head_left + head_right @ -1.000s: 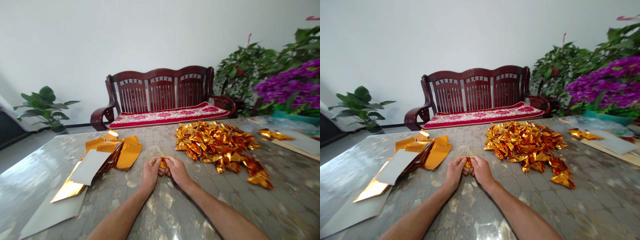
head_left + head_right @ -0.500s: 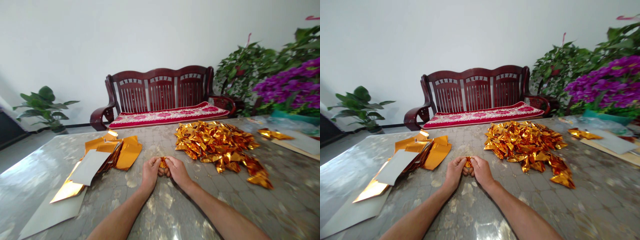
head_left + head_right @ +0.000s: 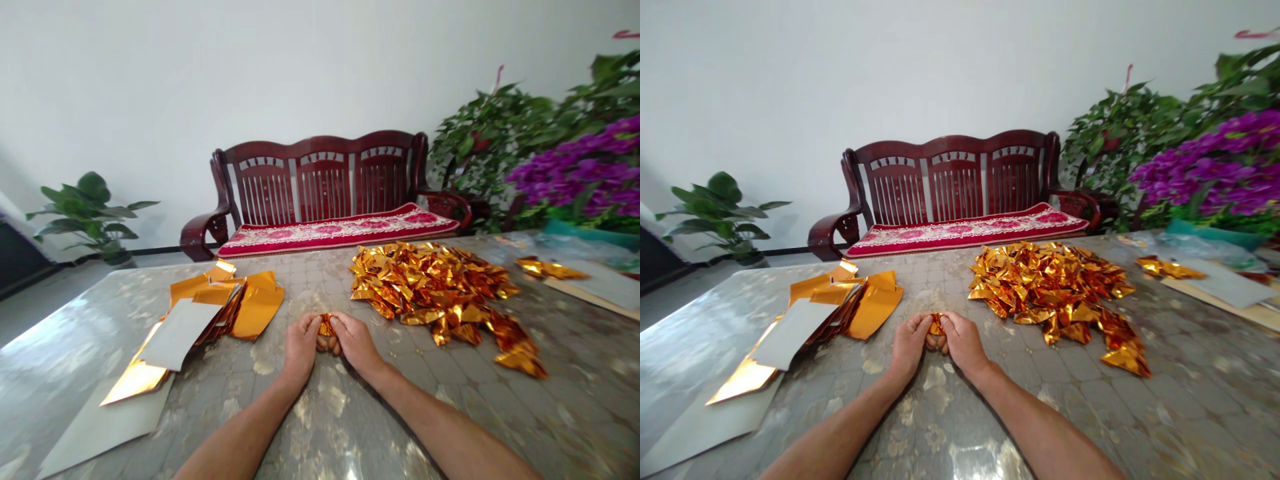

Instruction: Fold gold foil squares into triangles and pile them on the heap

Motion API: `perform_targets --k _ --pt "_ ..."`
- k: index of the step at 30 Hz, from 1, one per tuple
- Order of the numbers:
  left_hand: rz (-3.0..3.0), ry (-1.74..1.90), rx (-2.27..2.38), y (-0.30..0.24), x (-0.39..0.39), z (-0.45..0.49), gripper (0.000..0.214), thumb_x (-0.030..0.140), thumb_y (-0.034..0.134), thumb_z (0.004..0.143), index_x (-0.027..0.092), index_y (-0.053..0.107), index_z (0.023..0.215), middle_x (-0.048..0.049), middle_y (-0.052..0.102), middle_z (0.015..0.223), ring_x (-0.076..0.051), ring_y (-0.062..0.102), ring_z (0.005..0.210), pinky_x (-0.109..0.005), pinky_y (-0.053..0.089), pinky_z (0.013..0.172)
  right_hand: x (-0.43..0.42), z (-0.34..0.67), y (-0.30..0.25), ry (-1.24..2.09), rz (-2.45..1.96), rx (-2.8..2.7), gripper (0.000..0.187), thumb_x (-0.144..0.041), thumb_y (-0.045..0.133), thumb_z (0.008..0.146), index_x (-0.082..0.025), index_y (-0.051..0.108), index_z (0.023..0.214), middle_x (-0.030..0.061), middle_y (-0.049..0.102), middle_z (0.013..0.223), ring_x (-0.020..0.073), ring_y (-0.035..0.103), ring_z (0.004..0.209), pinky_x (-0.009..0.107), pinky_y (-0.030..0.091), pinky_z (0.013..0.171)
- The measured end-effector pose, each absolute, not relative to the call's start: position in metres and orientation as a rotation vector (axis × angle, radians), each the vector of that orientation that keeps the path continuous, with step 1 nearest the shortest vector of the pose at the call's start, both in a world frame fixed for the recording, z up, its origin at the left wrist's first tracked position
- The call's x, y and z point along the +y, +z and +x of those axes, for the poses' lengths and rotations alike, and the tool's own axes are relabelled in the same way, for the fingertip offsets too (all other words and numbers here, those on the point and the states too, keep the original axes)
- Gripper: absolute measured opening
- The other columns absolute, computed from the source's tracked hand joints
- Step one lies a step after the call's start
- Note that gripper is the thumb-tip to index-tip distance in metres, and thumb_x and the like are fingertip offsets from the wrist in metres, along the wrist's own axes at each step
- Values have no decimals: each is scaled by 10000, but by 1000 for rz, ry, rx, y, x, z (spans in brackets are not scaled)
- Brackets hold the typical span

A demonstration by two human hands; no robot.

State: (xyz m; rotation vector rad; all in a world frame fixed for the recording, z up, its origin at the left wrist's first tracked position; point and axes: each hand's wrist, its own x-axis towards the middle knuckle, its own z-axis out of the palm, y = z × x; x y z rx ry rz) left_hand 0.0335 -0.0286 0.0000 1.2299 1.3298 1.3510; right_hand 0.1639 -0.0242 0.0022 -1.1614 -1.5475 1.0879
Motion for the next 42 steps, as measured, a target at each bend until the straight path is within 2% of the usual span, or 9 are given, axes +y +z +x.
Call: perform_targets --k 12,19,21,24,28,32,36,39,42 --pt "1422 1345 1433 -1 -32 33 271 390 546 873 211 678 718 26 588 434 -154 556 402 -236 404 514 -24 163 -2 969 -1207 -1593 375 -414 414 945 -194 707 1028 -28 561 441 160 540 405 247 421 453" --pt "1368 1336 1437 1 -32 35 267 395 558 854 206 657 694 18 582 415 -163 569 389 -231 414 473 -25 161 3 741 -1198 -1636 337 -365 445 913 -189 729 870 64 702 701 200 650 663 269 482 612" --pt "1343 1321 1431 -1 -30 35 287 412 542 857 191 662 718 17 589 430 -161 572 393 -224 414 449 -24 160 3 860 -1204 -1604 354 -390 437 914 -184 725 931 33 659 601 177 615 548 257 465 537" --pt "1300 1378 1387 -4 -28 34 304 428 556 847 160 699 824 2 658 556 -141 593 451 -210 437 460 -24 162 5 1140 -1175 -1515 489 -481 406 925 -167 616 1235 -40 560 463 150 529 387 231 409 405" --pt "1117 1460 1294 -4 -26 32 431 471 588 831 135 692 1079 -46 737 773 -145 644 542 -230 508 517 -23 169 8 1258 -1143 -1392 668 -595 376 920 -164 389 1430 -44 610 542 159 570 420 230 430 391" --pt "1055 1507 1299 -2 -26 29 485 470 618 822 131 678 1164 -87 754 935 -170 689 668 -240 533 564 -24 173 11 1070 -1187 -1472 557 -542 461 906 -171 480 1321 -18 639 654 145 578 501 238 448 460" --pt "1206 1437 1337 -2 -28 30 387 387 545 878 172 699 1160 -86 737 1095 -205 698 880 -268 544 670 -22 170 10 844 -1205 -1501 413 -395 587 827 -172 540 1171 -33 610 684 154 588 610 265 469 597" --pt "1418 1423 1398 -4 -29 31 287 286 531 877 203 741 1054 -68 737 1075 -212 660 1005 -329 511 873 -18 170 9 779 -1209 -1457 341 -309 559 806 -175 548 1120 -34 606 693 156 587 634 279 466 655" --pt "1588 1452 1518 -6 -29 30 245 241 604 815 209 744 1014 -66 717 994 -208 637 931 -348 489 870 -15 172 7 719 -1243 -1494 336 -264 542 793 -175 552 1118 -37 599 678 155 572 619 278 446 646"
